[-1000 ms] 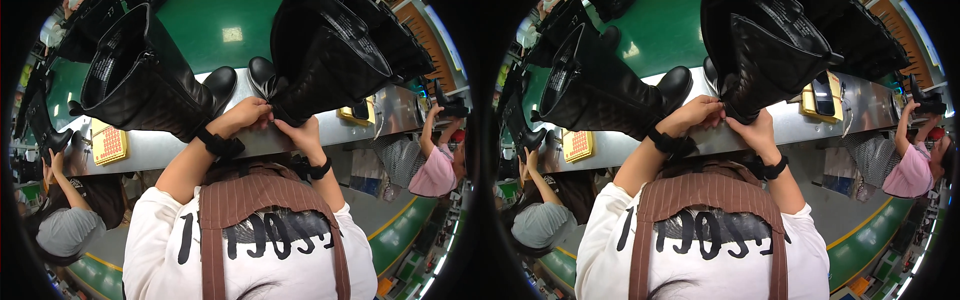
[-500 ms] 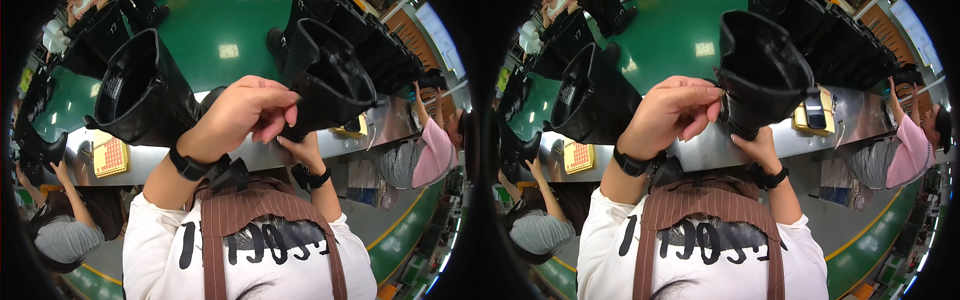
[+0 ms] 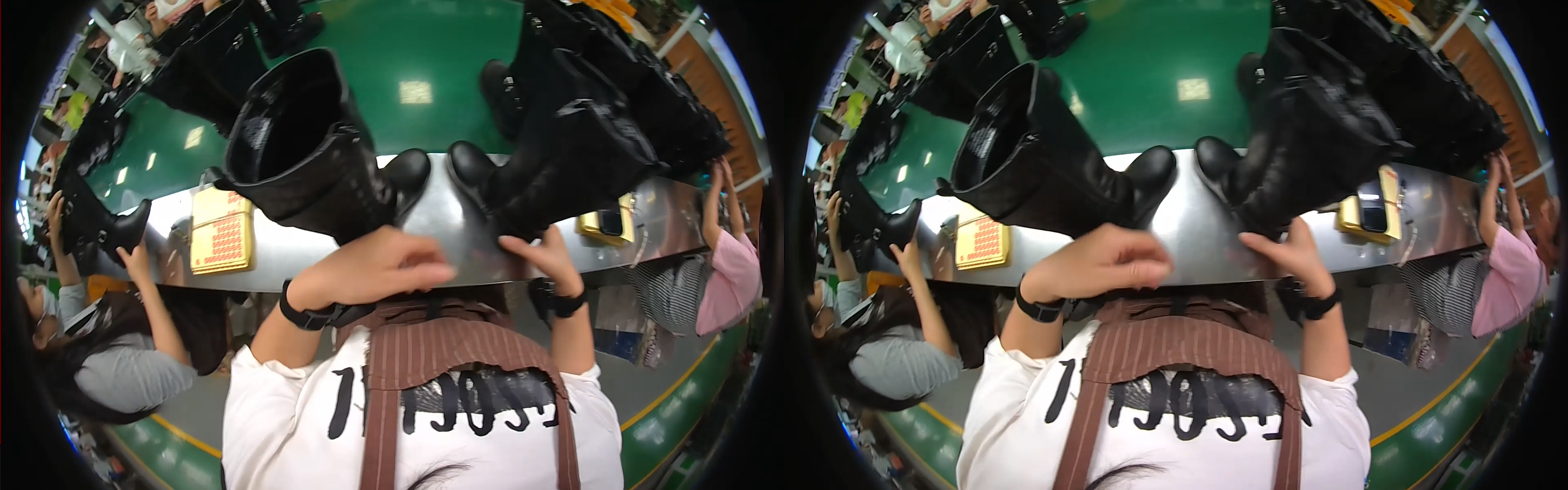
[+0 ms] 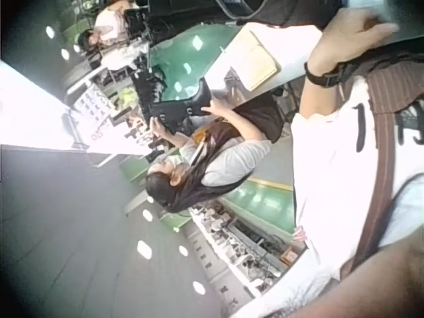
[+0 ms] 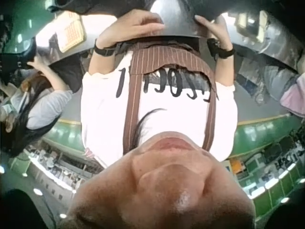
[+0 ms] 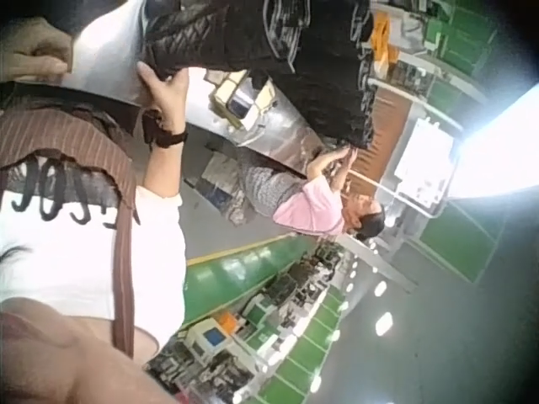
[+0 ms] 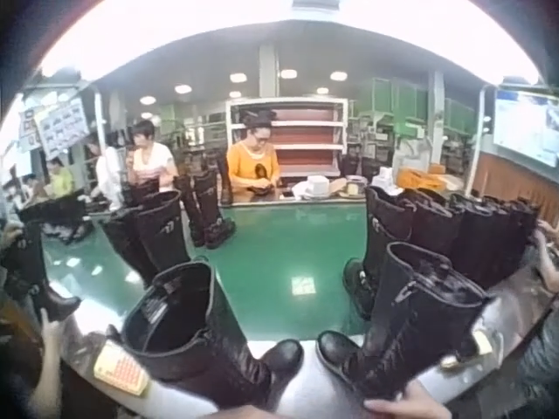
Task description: Inspecting and manipulating black boots at a manufacturing workstation.
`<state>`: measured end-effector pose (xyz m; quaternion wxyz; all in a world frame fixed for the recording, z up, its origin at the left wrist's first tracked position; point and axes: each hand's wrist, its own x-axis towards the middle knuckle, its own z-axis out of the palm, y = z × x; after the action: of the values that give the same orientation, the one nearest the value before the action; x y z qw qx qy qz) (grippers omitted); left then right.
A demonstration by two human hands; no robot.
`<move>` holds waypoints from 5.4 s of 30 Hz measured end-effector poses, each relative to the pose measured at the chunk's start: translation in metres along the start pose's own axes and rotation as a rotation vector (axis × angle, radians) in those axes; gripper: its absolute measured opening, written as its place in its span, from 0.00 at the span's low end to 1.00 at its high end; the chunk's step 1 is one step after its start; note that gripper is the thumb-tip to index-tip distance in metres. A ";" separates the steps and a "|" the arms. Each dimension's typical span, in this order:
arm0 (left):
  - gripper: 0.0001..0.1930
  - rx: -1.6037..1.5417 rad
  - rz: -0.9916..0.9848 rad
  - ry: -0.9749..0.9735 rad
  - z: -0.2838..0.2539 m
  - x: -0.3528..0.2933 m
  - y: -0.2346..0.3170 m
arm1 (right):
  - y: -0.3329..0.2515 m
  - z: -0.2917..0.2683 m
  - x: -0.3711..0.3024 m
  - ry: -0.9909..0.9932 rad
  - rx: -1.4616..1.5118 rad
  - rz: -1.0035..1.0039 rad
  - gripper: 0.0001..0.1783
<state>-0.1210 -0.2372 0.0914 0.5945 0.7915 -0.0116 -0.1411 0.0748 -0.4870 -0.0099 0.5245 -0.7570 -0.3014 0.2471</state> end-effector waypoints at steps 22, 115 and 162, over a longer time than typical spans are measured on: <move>0.19 -1.021 0.273 0.780 0.031 0.022 -0.070 | -0.025 0.064 -0.013 0.163 0.974 0.034 0.20; 0.30 -1.366 0.301 0.776 0.005 0.014 -0.094 | -0.040 0.089 0.033 -0.081 1.255 0.203 0.31; 0.26 -1.089 -0.158 0.502 -0.038 0.022 -0.125 | -0.132 0.070 0.021 -0.019 0.096 -0.153 0.26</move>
<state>-0.1098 -0.1693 -0.0220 0.8865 0.3808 0.2621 0.0207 0.0150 -0.3919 0.0904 0.5747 -0.7035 -0.3510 0.2274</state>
